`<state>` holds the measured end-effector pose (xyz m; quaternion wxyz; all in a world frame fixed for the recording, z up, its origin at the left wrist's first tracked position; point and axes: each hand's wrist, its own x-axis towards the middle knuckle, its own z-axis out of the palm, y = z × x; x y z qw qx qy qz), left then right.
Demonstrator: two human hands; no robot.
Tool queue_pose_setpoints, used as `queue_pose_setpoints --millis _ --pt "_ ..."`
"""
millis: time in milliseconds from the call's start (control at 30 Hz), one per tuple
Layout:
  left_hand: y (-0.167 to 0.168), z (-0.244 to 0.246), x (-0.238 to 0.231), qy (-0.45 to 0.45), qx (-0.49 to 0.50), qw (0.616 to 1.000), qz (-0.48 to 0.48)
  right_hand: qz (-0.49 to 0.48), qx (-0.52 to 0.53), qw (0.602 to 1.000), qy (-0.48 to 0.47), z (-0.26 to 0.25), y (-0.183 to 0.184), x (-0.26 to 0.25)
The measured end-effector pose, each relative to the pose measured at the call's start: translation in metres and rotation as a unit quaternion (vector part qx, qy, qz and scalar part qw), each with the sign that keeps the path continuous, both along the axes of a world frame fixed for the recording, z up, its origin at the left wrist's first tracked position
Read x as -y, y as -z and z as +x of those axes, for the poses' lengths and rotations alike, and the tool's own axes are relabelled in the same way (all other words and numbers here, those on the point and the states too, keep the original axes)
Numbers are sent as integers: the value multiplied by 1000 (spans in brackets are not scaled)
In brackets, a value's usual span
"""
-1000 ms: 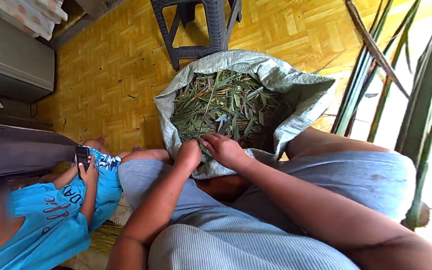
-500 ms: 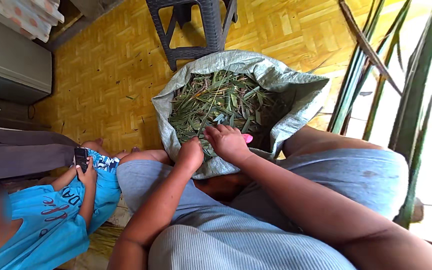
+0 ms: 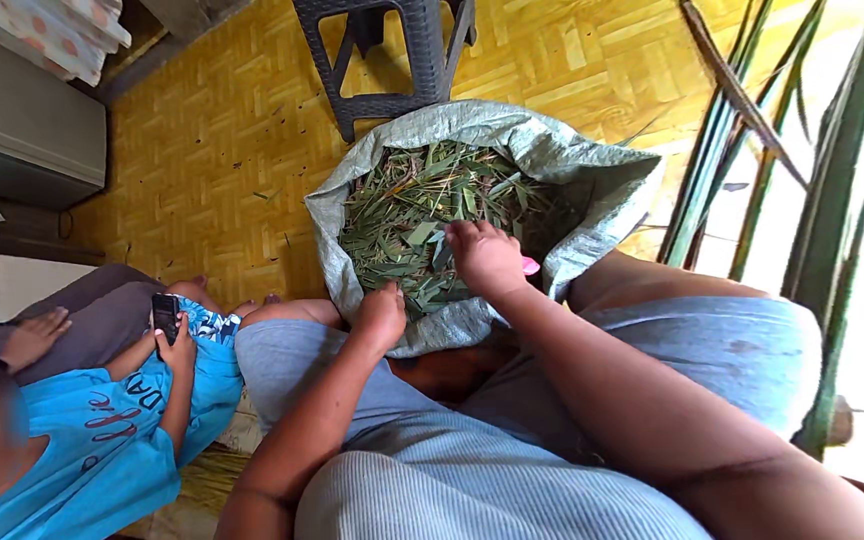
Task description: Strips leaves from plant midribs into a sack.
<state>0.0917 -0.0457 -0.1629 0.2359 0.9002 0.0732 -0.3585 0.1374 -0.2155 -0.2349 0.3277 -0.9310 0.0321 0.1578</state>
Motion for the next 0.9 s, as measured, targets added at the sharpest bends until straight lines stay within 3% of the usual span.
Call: queue_pose_setpoints --millis 100,267,367,533,633,733,833,900 --pt "3 -1 -7 -35 -24 999 -30 38 -26 999 19 4 -1 4" --pt "6 3 -12 -162 -58 978 -114 148 -1 981 -127 -17 2 -12" --pt "9 4 -15 -187 -63 969 -150 147 8 973 -179 -25 6 -19" --pt "3 1 -13 -125 -66 984 -112 41 3 996 -77 -10 5 -10" --pt "1 -1 -12 -121 -70 984 -111 95 -74 992 28 4 4 4" --pt "3 0 -12 -115 -75 984 -111 285 -159 939 110 4 3 -2" --pt "8 0 -12 -95 -89 984 -121 493 -278 808 164 -5 4 -11" --pt "10 -1 -13 -100 -98 980 -139 540 -322 757 176 -3 8 -9"
